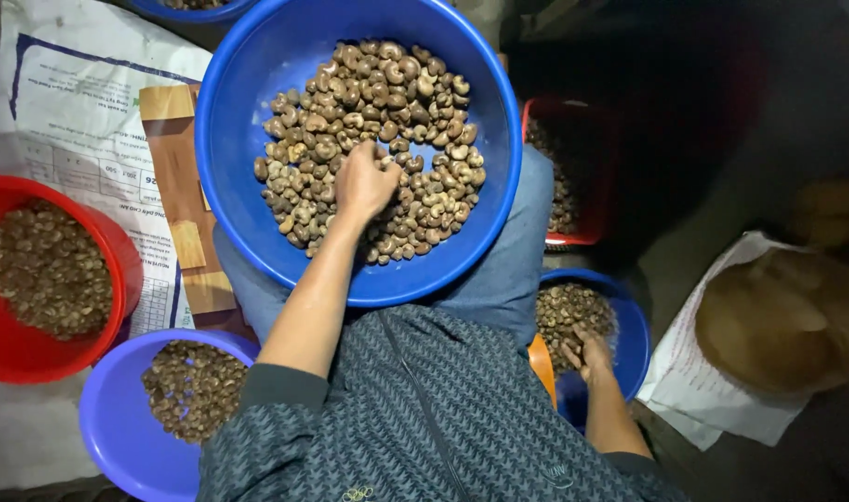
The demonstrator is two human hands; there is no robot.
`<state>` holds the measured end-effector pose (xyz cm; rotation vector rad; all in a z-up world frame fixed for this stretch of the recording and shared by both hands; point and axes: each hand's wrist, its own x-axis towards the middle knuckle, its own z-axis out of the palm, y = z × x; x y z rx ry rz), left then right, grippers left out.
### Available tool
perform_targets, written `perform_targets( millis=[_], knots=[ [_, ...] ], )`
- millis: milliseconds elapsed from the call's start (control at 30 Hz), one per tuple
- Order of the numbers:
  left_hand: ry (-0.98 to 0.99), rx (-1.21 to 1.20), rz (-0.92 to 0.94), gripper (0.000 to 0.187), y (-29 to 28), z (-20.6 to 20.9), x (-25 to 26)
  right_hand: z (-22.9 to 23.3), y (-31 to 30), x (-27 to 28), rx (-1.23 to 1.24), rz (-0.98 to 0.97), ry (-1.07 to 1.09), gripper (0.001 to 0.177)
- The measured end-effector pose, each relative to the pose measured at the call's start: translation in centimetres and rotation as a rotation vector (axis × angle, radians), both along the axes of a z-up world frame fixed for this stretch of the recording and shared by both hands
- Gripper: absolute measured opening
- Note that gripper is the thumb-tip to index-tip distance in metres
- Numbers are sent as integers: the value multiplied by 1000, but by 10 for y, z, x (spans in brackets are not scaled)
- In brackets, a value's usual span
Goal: Manually sorting nuts from a large blue basin into smaller red and purple bowls based on quality or size.
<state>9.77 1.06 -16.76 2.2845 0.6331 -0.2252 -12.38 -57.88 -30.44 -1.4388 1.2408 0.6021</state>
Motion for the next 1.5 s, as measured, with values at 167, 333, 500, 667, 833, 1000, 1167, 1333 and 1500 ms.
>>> perform_targets(
  millis=[167, 333, 500, 667, 833, 1000, 1167, 1333, 1500],
  knots=[
    [-98, -537, 338, 26, 17, 60, -20, -28, -16, -6, -367, 347, 102, 63],
    [-224, -1069, 561, 32, 49, 113, -55, 26, 40, 71, -488, 541, -151, 74],
    [-234, -987, 607, 24, 66, 120, -80, 182, 185, 175, -559, 536, -960, 39],
    [-216, -861, 504, 26, 61, 115, -93, 287, 295, 225, -565, 786, -1443, 28],
    [-187, -797, 358, 25, 54, 97, -104, 287, 379, 237, -335, 1167, -1605, 23],
    [-221, -626, 152, 27, 60, 74, -117, 246, 410, 233, -499, 1550, -1565, 27],
    [-155, -643, 220, 21, 60, 99, -107, 223, 385, 238, -655, 1842, -1114, 31],
    [-207, -547, 168, 21, 43, 96, -89, 224, 379, 217, -631, 1971, -987, 29],
    [19, -59, -113, 26, 25, 51, -55, 201, 372, 217, -631, 1949, -1010, 40]
  ],
)
